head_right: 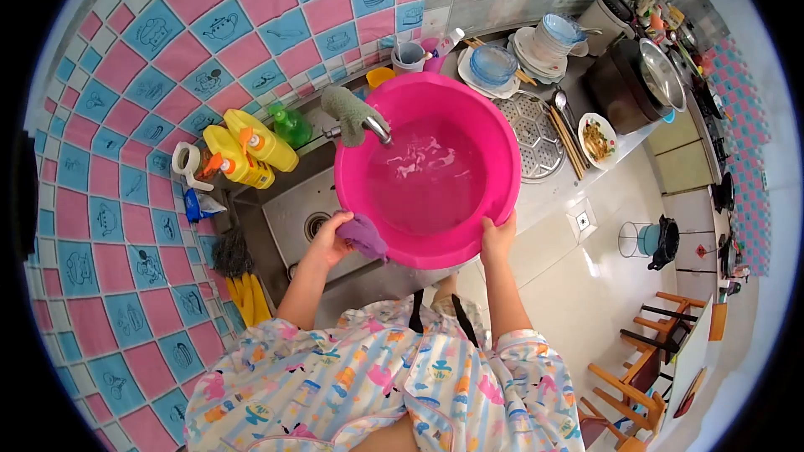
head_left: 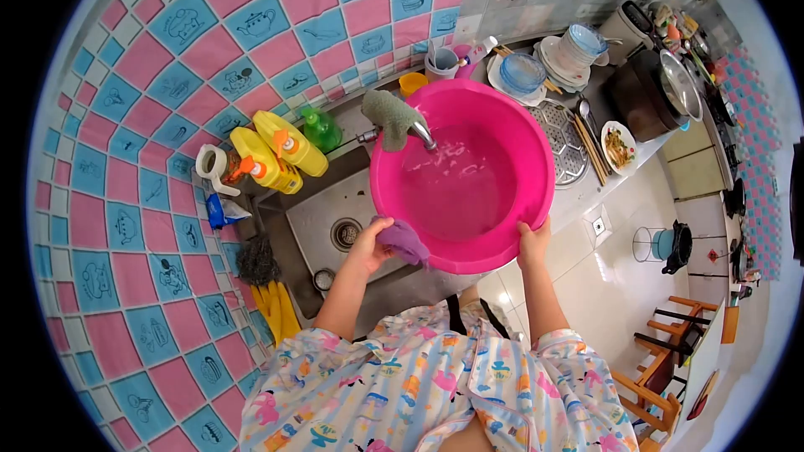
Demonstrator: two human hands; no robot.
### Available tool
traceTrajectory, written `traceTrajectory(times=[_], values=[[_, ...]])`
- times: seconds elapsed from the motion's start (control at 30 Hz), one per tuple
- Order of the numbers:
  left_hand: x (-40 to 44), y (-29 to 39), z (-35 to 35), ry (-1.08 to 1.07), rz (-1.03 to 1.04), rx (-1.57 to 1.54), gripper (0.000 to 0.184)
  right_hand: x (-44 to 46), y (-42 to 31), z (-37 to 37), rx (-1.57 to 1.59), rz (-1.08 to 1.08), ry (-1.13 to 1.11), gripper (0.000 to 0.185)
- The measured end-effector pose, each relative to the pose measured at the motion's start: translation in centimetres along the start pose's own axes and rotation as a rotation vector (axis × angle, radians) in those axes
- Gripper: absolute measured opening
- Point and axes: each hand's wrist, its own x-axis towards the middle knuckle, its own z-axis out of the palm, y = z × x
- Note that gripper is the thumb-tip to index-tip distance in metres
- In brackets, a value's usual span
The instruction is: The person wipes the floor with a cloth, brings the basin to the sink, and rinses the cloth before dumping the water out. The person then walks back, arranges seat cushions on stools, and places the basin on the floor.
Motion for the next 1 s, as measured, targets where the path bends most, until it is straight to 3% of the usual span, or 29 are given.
traceTrajectory(times=[0.07, 0.17, 0.27, 0.37, 0.63, 0.87, 1.0], values=[[-0.2, 0.1, 0.1, -0.005, 0.014, 0.073, 0.032, 0.1, -0.1, 0.0, -0.082, -0.036, 0.056, 0.055], [-1.8, 1.0, 1.5, -0.030, 0.036, 0.169, 0.032, 0.5, -1.3, 0.4, 0.039, -0.068, 0.042, 0.049], [-4.1, 2.5, 2.4, -0.114, 0.049, 0.083, 0.033, 2.3, -4.1, -0.4, -0.087, 0.028, 0.022, 0.043], [-8.1, 2.8, 6.0, -0.188, 0.073, 0.142, 0.033, 2.2, -7.3, -2.3, 0.009, 0.144, -0.024, 0.039], [-12.7, -0.5, 8.2, -0.172, 0.193, 0.205, 0.032, 0.2, -4.2, -7.1, 0.115, 0.229, -0.131, 0.040], [-10.9, -4.5, 8.0, -0.131, 0.184, 0.239, 0.032, -1.5, -6.0, -10.3, 0.061, -0.027, 0.012, 0.051], [-8.2, -6.7, 8.7, -0.216, -0.031, 0.169, 0.028, -0.4, -9.3, -12.5, -0.208, -0.239, 0.095, 0.045]])
